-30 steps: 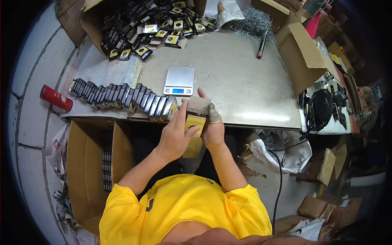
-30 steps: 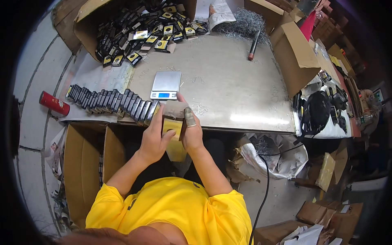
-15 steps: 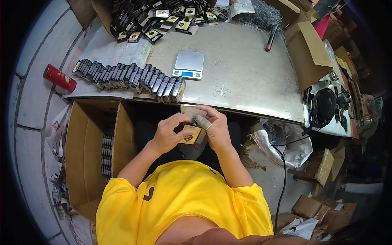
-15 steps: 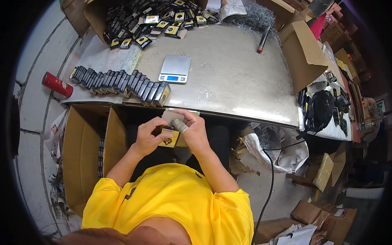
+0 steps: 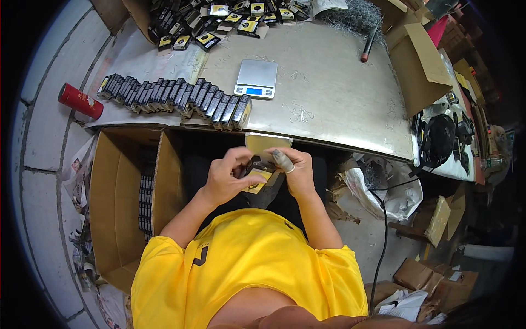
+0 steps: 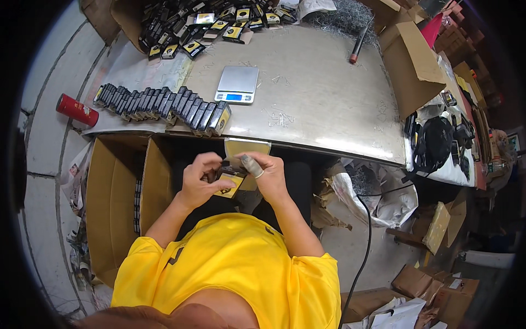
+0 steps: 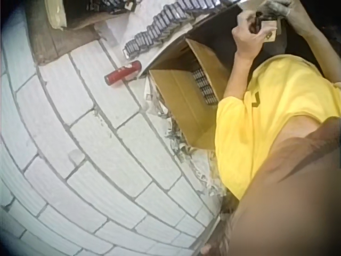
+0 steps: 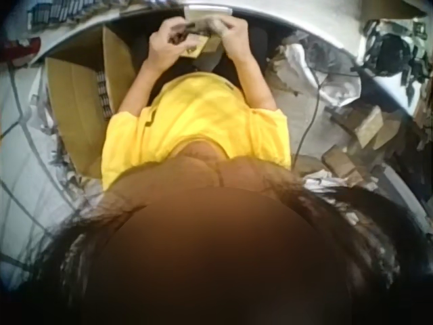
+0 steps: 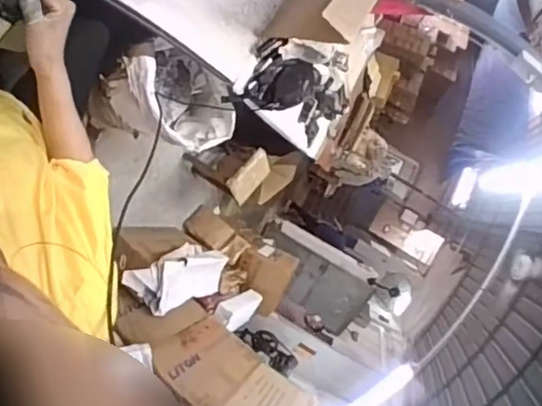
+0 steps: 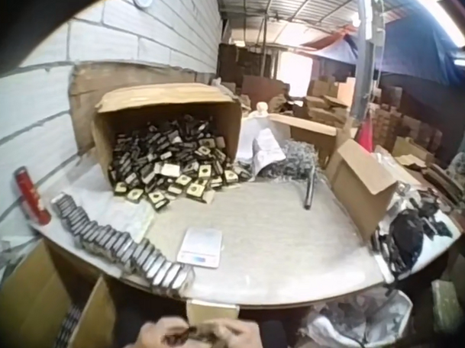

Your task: Weighing small product boxes on a digital scale and organizing them into a larger cardboard shipping box.

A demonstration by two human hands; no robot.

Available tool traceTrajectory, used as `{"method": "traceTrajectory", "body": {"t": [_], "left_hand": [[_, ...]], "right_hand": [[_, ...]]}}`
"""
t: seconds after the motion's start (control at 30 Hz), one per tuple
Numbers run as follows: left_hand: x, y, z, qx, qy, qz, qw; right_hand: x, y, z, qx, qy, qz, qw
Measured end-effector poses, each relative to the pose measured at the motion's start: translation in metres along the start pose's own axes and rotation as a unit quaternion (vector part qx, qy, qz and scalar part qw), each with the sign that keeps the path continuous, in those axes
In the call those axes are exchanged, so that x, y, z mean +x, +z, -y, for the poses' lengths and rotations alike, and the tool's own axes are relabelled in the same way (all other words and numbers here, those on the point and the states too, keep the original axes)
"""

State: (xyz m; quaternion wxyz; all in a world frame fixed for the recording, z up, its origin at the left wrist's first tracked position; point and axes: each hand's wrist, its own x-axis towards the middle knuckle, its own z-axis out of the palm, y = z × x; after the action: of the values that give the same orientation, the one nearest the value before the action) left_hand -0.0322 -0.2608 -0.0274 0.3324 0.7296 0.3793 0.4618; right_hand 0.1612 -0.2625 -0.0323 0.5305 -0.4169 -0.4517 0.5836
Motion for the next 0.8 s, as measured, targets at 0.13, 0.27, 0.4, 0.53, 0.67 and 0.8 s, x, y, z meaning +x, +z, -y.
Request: {"method": "traceTrajectory", "body": {"t": [0.13, 0.27, 0.4, 0.53, 0.67, 0.8], "left_hand": [[0.004, 0.001, -0.001, 0.012, 0.141, -0.008, 0.99], [0.005, -0.005, 0.001, 0.016, 0.137, 0.054, 0.989], [-0.003, -0.007, 0.015, -0.002, 0.118, 0.016, 0.993], [-0.007, -0.012, 0.01, -0.11, -0.006, -0.031, 0.993], [0.002, -0.015, 0.008, 0.042, -0.015, -0.096, 0.994], [0.007, -0.008, -0.002, 0.152, 0.026, -0.022, 0.988]], "right_hand": [[0.0, 0.0, -0.005, -0.045, -0.011, -0.02, 0.999], [-0.001, 0.0, -0.008, -0.062, -0.025, -0.01, 0.998], [0.001, -0.004, 0.013, -0.183, -0.043, 0.074, 0.979], [0.018, -0.031, 0.029, -0.164, 0.002, 0.125, 0.979], [0.048, -0.057, 0.027, -0.578, -0.119, 0.0, 0.807], [0.048, -0.043, 0.033, -0.312, -0.011, 0.085, 0.946]]}}
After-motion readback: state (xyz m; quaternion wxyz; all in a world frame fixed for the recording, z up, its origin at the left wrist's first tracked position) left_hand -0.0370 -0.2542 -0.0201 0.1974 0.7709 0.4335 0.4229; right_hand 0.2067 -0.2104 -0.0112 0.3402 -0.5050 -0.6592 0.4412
